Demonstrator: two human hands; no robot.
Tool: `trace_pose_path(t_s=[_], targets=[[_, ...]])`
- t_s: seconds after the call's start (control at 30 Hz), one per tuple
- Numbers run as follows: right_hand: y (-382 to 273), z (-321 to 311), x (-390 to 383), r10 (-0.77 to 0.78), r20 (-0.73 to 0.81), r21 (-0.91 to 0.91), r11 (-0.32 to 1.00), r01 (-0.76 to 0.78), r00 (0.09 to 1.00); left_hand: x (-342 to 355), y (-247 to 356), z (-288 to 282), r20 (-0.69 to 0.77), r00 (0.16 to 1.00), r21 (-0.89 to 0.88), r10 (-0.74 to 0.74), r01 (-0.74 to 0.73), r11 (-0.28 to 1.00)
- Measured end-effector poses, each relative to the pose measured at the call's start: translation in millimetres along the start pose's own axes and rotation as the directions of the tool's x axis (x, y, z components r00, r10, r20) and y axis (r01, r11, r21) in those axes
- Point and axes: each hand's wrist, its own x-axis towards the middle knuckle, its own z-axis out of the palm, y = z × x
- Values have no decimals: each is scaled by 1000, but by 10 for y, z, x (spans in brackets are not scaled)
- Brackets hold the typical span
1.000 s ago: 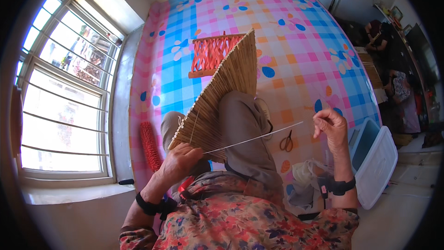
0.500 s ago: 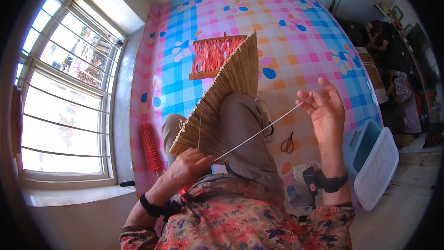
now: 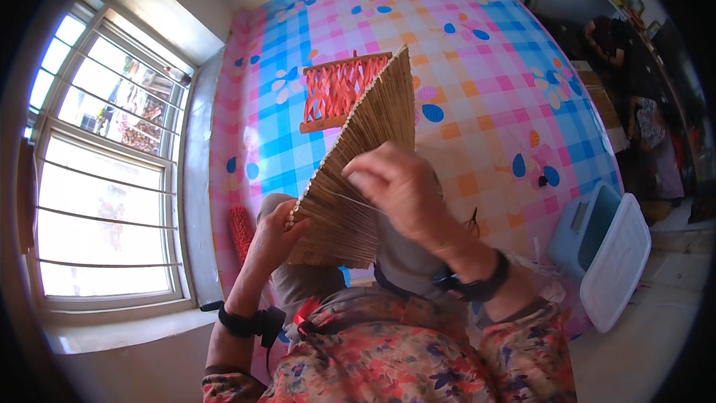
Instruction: The person weaves a bamboo mat by hand, threading a white string through the bamboo slats to secure them. They repeatedly adjust the mat's position and pull the string tight to ensure the weave is secure.
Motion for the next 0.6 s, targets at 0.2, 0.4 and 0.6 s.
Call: trace_pose_path(t_s=[0.2, 0.4, 0.6], targets=[[336, 686, -52, 23, 79, 98, 995, -31, 997, 53, -139, 40, 9, 999, -115, -49, 50, 992], [365, 780, 113, -52, 151, 51, 998, 45, 987, 32, -224, -96, 42, 995, -169, -85, 91, 981], [78, 794, 146, -203, 264, 13, 978, 207, 943, -379, -198, -363, -24, 995, -364, -93, 77, 928]])
